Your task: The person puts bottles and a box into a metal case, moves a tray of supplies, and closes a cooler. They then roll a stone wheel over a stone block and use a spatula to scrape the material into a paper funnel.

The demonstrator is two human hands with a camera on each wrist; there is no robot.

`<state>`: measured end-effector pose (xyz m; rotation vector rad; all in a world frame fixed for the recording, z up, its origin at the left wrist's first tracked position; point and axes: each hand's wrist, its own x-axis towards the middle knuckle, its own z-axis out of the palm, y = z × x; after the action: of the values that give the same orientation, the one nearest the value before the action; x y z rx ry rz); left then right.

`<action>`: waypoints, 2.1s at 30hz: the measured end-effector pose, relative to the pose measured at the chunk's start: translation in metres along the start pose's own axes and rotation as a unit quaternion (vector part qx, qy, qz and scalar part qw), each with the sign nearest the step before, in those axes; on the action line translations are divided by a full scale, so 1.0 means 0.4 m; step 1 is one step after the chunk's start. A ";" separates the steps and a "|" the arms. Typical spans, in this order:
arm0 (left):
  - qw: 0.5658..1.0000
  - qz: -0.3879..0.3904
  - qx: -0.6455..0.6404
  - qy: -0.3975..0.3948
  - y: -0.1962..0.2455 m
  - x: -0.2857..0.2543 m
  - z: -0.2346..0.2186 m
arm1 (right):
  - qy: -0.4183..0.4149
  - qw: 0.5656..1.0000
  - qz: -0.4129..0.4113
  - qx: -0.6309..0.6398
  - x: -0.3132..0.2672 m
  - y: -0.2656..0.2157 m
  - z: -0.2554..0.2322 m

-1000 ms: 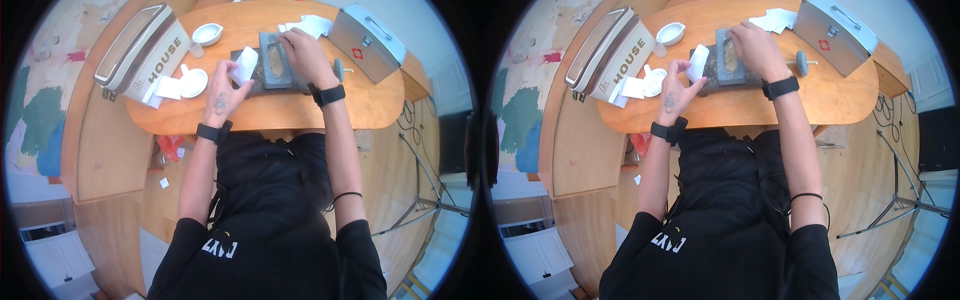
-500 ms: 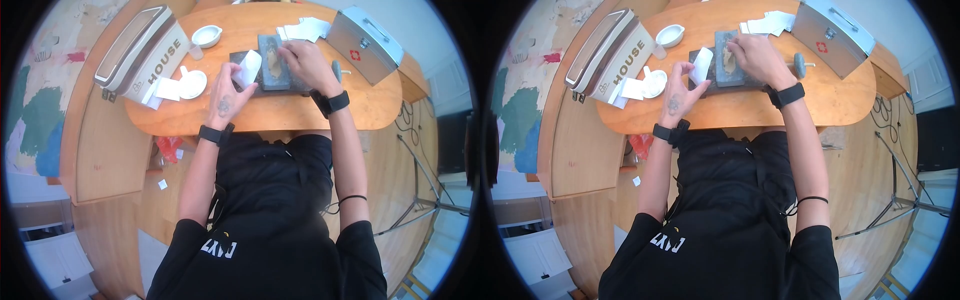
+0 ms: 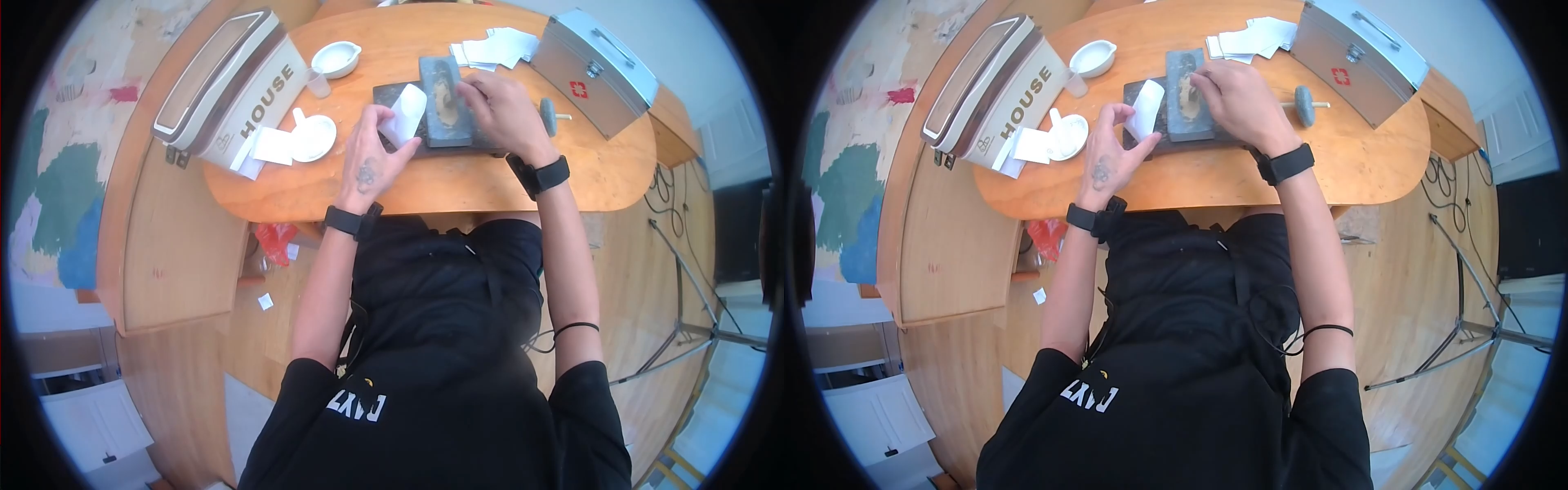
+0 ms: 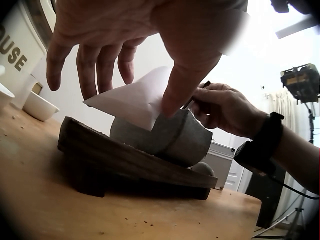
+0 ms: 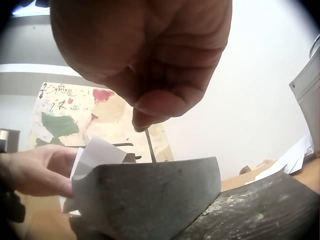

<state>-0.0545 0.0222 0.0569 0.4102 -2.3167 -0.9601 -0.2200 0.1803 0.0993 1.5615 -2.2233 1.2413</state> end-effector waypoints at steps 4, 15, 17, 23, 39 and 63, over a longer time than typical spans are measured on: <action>0.998 0.060 0.011 0.035 0.002 -0.001 0.012 | 0.015 0.997 -0.031 -0.068 -0.009 0.001 0.017; 0.999 0.046 0.011 0.025 0.002 -0.002 0.018 | 0.113 0.967 0.163 0.162 -0.113 -0.030 0.077; 0.999 0.038 0.014 0.019 0.008 -0.003 0.018 | 0.135 0.945 0.198 0.225 -0.123 -0.016 0.097; 0.997 0.068 0.028 0.027 -0.002 -0.002 0.020 | 0.183 0.850 0.262 0.418 -0.116 0.008 0.101; 1.000 -0.002 -0.026 -0.013 0.024 -0.004 0.002 | 0.125 0.980 0.026 0.154 -0.101 -0.094 0.090; 0.981 -0.087 -0.123 0.120 -0.200 -0.163 -0.155 | 0.114 0.982 0.115 0.093 -0.159 -0.043 0.097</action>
<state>0.0394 -0.0350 0.0078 0.5959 -1.9407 -1.1954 -0.1651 0.1965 0.0489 1.1688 -2.2391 1.6436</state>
